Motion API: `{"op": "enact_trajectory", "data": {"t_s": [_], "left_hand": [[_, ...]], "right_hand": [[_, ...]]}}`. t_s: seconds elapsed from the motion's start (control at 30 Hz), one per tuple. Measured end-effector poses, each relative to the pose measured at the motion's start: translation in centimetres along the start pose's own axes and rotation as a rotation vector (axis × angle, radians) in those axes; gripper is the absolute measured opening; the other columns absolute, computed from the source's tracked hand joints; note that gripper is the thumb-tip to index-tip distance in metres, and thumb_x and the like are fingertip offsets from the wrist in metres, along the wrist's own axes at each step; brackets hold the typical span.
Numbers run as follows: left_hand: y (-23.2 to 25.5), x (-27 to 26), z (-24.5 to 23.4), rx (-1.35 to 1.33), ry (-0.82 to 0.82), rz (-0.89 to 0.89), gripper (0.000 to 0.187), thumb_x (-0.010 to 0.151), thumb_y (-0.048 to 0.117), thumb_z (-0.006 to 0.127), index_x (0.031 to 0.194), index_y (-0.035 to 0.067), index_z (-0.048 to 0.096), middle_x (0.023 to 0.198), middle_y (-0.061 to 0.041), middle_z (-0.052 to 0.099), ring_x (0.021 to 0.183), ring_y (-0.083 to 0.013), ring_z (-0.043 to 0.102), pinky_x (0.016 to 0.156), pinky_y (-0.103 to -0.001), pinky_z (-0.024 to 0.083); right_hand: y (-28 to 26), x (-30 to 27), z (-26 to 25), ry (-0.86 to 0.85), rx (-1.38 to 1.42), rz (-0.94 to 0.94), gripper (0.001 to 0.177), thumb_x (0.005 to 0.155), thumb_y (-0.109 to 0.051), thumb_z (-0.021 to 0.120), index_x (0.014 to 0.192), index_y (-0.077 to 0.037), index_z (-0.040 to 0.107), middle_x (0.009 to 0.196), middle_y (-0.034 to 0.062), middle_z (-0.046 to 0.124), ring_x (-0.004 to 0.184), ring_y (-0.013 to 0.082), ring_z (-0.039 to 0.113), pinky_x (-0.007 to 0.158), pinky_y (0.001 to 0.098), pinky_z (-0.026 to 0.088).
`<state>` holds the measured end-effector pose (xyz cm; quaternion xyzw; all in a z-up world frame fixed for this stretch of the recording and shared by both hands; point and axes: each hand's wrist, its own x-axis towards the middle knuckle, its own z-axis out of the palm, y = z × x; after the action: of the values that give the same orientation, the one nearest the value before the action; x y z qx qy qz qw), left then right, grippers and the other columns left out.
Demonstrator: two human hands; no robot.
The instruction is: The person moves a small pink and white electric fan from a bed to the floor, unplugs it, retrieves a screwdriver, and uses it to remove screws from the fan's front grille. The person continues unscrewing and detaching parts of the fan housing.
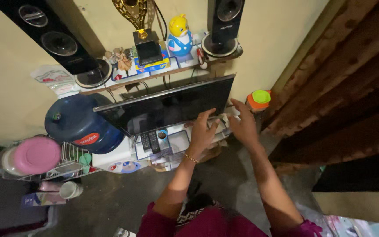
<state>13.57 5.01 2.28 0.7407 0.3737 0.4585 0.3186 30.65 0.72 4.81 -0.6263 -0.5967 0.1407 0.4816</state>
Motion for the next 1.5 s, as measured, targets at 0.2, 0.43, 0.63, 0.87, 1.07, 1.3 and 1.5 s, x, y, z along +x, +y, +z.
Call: {"op": "enact_trajectory", "data": {"t_s": [0.2,0.43,0.63,0.87,1.07,1.3,1.5], "left_hand": [[-0.9,3.5,0.3,0.039,0.059,-0.01,0.038,0.094,0.016,0.07,0.13,0.004,0.064,0.125,-0.018,0.067,0.121,-0.0365,0.062,0.104,-0.043,0.047],[-3.2,10.2,0.2,0.029,0.175,-0.035,0.038,0.09,0.008,0.072,0.127,0.007,0.066,0.117,-0.018,0.069,0.108,-0.033,0.069,0.091,-0.038,0.054],[-7.2,15.3,1.1,-0.029,0.245,-0.124,0.037,0.092,0.007,0.07,0.129,0.009,0.066,0.112,-0.015,0.067,0.1,-0.0255,0.07,0.084,-0.033,0.057],[-11.1,18.6,2.7,-0.134,0.344,-0.148,0.026,0.096,0.007,0.07,0.122,0.004,0.068,0.113,-0.011,0.073,0.094,-0.0178,0.072,0.085,-0.029,0.057],[-12.6,18.8,3.0,-0.179,0.348,-0.219,0.024,0.096,0.004,0.069,0.12,0.002,0.068,0.11,-0.009,0.076,0.095,-0.0142,0.071,0.085,-0.028,0.057],[-11.3,20.3,3.4,-0.189,0.446,-0.199,0.027,0.096,0.0,0.067,0.123,0.003,0.071,0.115,-0.01,0.072,0.096,-0.0153,0.072,0.084,-0.029,0.058],[-7.7,21.5,2.7,-0.134,0.387,-0.228,0.042,0.085,-0.008,0.068,0.125,0.006,0.068,0.115,-0.011,0.07,0.097,-0.0173,0.076,0.078,-0.027,0.059]], "right_hand": [[1.2,4.7,1.2,-0.082,0.074,0.147,0.053,0.092,-0.011,0.067,0.143,-0.011,0.054,0.135,0.0137,0.063,0.107,0.0278,0.07,0.09,0.0406,0.054],[3.0,11.9,4.9,0.005,0.18,-0.059,0.046,0.091,-0.004,0.067,0.136,-0.004,0.06,0.125,0.0175,0.068,0.113,0.029,0.07,0.093,0.0375,0.057],[6.1,17.1,7.8,0.077,0.07,-0.153,0.039,0.092,-0.01,0.072,0.129,-0.003,0.067,0.111,0.0173,0.073,0.1,0.0283,0.071,0.087,0.0389,0.056],[6.6,21.1,10.8,0.058,0.118,0.061,0.035,0.088,-0.025,0.082,0.112,-0.003,0.069,0.093,0.0119,0.074,0.082,0.0196,0.072,0.074,0.0332,0.056],[7.4,22.7,12.3,0.124,0.14,-0.094,0.035,0.079,-0.021,0.088,0.1,-0.003,0.068,0.081,0.0091,0.07,0.074,0.0224,0.068,0.068,0.0354,0.054],[7.8,24.2,12.6,-0.016,0.319,0.121,0.027,0.081,-0.014,0.085,0.099,0.001,0.071,0.076,0.0096,0.074,0.065,0.0131,0.068,0.056,0.0308,0.053],[7.3,24.8,12.5,-0.003,0.392,0.13,0.029,0.085,-0.014,0.083,0.101,0.005,0.07,0.084,0.0118,0.077,0.069,0.0114,0.073,0.058,0.0283,0.057]]}}
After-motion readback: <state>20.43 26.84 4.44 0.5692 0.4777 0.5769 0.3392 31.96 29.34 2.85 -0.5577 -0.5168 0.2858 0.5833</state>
